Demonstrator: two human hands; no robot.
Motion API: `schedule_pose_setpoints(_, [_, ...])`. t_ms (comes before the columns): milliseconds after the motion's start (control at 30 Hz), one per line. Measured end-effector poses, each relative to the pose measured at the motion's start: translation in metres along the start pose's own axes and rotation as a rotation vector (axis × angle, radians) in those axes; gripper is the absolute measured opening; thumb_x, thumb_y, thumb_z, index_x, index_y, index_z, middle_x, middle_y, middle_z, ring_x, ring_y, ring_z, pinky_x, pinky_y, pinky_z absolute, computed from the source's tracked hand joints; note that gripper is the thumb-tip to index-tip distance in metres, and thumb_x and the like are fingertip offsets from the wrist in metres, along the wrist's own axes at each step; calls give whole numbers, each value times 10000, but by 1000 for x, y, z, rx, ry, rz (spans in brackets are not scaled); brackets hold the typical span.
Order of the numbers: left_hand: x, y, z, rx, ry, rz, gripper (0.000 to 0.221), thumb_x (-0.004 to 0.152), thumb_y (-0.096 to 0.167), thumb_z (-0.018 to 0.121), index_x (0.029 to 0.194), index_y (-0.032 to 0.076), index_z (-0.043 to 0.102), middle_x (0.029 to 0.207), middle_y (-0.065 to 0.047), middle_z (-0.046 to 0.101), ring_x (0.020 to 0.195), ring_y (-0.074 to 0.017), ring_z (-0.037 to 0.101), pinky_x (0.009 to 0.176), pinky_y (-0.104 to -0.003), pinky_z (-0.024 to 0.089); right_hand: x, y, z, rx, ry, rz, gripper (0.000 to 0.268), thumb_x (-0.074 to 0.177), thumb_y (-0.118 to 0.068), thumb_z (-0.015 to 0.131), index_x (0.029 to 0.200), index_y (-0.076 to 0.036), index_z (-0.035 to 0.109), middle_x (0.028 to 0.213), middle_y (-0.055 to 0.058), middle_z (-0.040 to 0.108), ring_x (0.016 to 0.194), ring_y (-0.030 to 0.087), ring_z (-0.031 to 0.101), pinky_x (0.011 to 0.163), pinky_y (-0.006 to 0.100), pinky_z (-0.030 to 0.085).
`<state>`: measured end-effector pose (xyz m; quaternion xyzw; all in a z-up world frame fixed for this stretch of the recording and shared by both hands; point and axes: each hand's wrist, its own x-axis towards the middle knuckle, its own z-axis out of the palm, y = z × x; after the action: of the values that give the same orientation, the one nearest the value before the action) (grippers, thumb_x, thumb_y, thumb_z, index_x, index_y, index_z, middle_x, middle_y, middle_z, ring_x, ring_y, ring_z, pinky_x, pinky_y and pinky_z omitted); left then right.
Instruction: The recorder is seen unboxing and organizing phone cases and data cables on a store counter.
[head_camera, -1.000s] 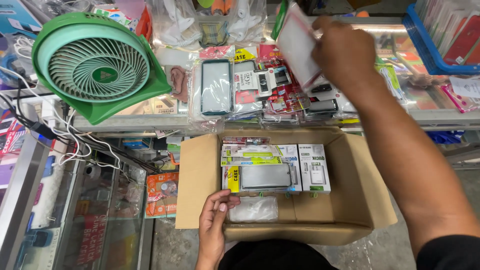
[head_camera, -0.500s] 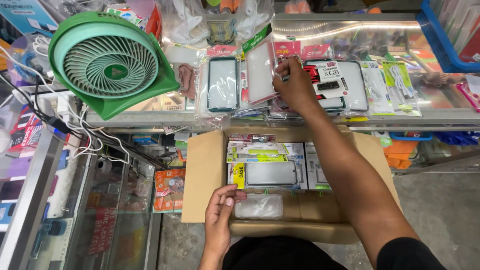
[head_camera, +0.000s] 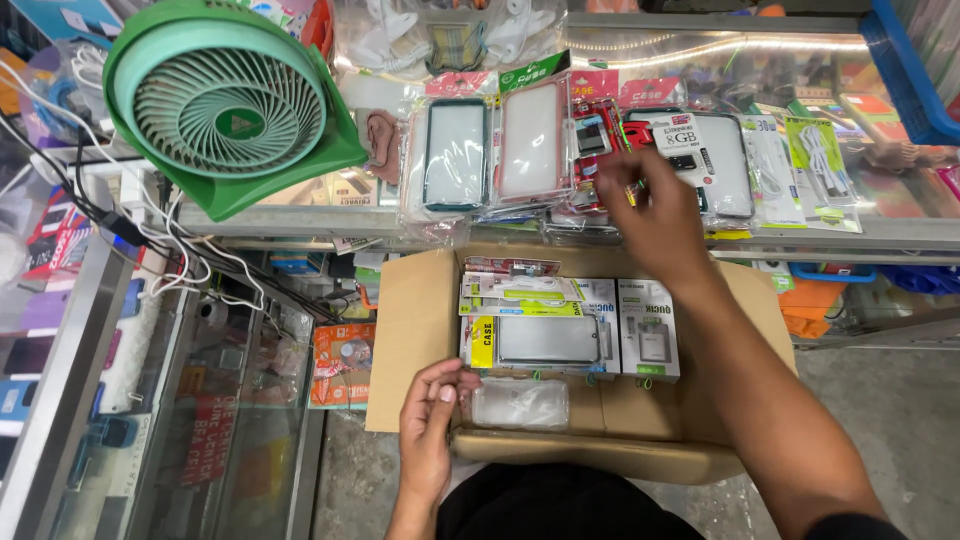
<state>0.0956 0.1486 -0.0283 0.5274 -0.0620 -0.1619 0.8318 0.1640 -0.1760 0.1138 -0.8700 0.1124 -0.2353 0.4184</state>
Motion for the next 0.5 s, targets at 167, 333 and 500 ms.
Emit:
schedule_pose_setpoints(167, [15,6,-19,356,148,91,307,1003,131,569,1275,0,628,1199,-135,735,1126,-186,654,1005,-322,489,-90,75,50,-202,-542,-39,436,859,-260,796,1228,-97,631,1168,105,678,1063,261,628,921,396,515])
schedule_pose_setpoints(333, [33,0,-27,589,179,157,305,977,132,621,1252,2,644,1252,-118,705,1220,-203,624,1076,-325,441,-146,146,89,-627,-687,-38,1004,654,-371,906,1496,-102,430,1506,202,440,1318,401,461,1033,498,422])
schedule_pose_setpoints(500, [36,-17,-19,608,89,88,362,946,161,663,1282,32,625,1290,-113,669,1270,-226,579,1102,-327,400,-154,120,69,-485,-548,28,852,681,-365,889,1380,-78,495,1344,190,518,1232,387,530,1039,474,433])
